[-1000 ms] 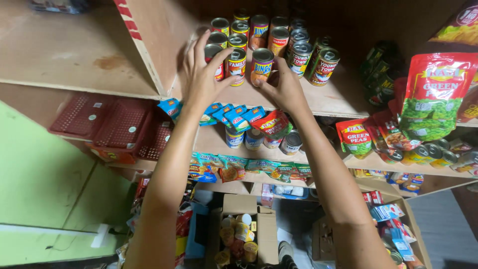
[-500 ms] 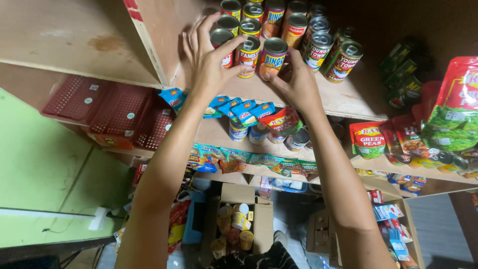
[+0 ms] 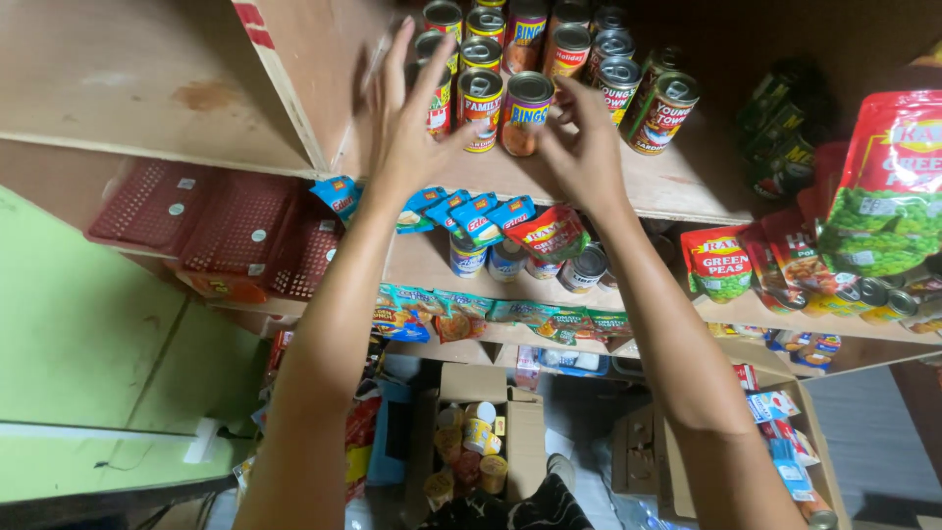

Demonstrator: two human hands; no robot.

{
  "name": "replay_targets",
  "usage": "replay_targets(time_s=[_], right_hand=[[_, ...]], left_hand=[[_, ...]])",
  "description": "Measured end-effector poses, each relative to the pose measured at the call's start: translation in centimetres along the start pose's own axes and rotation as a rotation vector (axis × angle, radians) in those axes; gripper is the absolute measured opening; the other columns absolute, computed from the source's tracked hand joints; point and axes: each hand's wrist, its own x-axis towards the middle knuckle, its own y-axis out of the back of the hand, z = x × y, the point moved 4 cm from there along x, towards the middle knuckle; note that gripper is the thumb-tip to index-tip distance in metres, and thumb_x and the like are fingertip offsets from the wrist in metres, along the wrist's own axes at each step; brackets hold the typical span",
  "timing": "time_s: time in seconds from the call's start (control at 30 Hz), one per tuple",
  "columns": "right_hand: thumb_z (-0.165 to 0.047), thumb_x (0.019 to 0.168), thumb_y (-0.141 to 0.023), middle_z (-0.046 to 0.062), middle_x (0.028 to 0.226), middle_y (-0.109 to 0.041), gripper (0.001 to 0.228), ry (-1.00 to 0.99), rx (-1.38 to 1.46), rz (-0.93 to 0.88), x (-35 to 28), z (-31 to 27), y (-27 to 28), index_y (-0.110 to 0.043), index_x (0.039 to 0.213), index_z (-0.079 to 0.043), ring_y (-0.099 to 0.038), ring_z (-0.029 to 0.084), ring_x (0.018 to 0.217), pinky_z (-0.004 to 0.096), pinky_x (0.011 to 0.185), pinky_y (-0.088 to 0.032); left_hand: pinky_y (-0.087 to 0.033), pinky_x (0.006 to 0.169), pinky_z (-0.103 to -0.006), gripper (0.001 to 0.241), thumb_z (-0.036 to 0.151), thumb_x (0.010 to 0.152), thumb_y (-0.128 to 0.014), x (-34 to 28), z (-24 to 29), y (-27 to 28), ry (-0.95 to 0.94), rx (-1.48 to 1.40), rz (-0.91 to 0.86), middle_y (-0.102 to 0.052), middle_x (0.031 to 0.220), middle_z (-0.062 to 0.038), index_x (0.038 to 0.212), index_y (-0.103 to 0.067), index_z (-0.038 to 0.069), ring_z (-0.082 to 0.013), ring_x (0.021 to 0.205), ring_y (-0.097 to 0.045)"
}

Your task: Restocking grocery shelves with canned goods and packaged products from floor-level boxes.

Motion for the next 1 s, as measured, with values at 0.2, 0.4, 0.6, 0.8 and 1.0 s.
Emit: replay_targets(time_s=[0.2,0.4,0.6,0.8,1.0], right_hand=[[-0.006,0.103,-0.073,0.013,0.108,-0.067,0.015,0.184,-0.213,0.156,6.4,0.1,3.4,-0.071,0.117,-0.004,-0.064,0.027,0.097,0.038,0.084,-0.053],[-0.029,0.093,-0.08,0.014,0.106,-0.074,0.02,0.163,-0.62,-0.205,15.4,6.4,-1.2,-0.078,0.108,-0.017,-0.068,0.037,0.099,0.048,0.088,-0.054],[-0.042,0.087,-0.079,0.016,0.107,-0.072,0.041,-0.002,-0.749,-0.43,19.1,14.4,-5.9,-0.072,0.119,-0.018,-0.068,0.039,0.095,0.051,0.078,-0.054],[-0.035,0.088,-0.079,0.015,0.103,-0.074,0.031,-0.02,-0.772,-0.542,18.4,13.3,-6.3,-0.073,0.112,-0.017,-0.07,0.036,0.094,0.05,0.08,-0.056],[-0.03,0.09,-0.077,0.015,0.098,-0.072,0.024,0.032,-0.665,-0.519,18.7,14.0,-5.7,-0.071,0.107,-0.015,-0.068,0.037,0.089,0.05,0.075,-0.054]], left_hand=[[-0.033,0.127,-0.0474,0.046,0.017,0.108,-0.06,-0.7,-1.2,0.1,0.122,-0.145,0.22,-0.044,0.161,-0.016,0.152,-0.051,0.009,-0.0365,0.15,-0.045],[-0.037,0.123,-0.0477,0.036,0.011,0.105,-0.054,-0.5,-1.2,0.4,0.148,-0.15,0.288,-0.052,0.153,-0.015,0.14,-0.057,0.004,-0.0368,0.145,-0.049],[-0.042,0.117,-0.0484,0.03,0.008,0.102,-0.055,-0.4,-1.8,0.2,0.143,-0.123,0.308,-0.055,0.146,-0.017,0.13,-0.06,0.002,-0.0395,0.138,-0.053],[-0.041,0.114,-0.0482,0.027,0.007,0.1,-0.055,-0.5,-1.5,0.4,0.169,-0.126,0.289,-0.057,0.142,-0.017,0.125,-0.06,0.001,-0.0379,0.133,-0.055],[-0.042,0.114,-0.0476,0.027,0.006,0.098,-0.056,-0.5,-1.4,0.4,0.149,-0.115,0.291,-0.059,0.139,-0.017,0.125,-0.06,0.001,-0.0372,0.13,-0.056]])
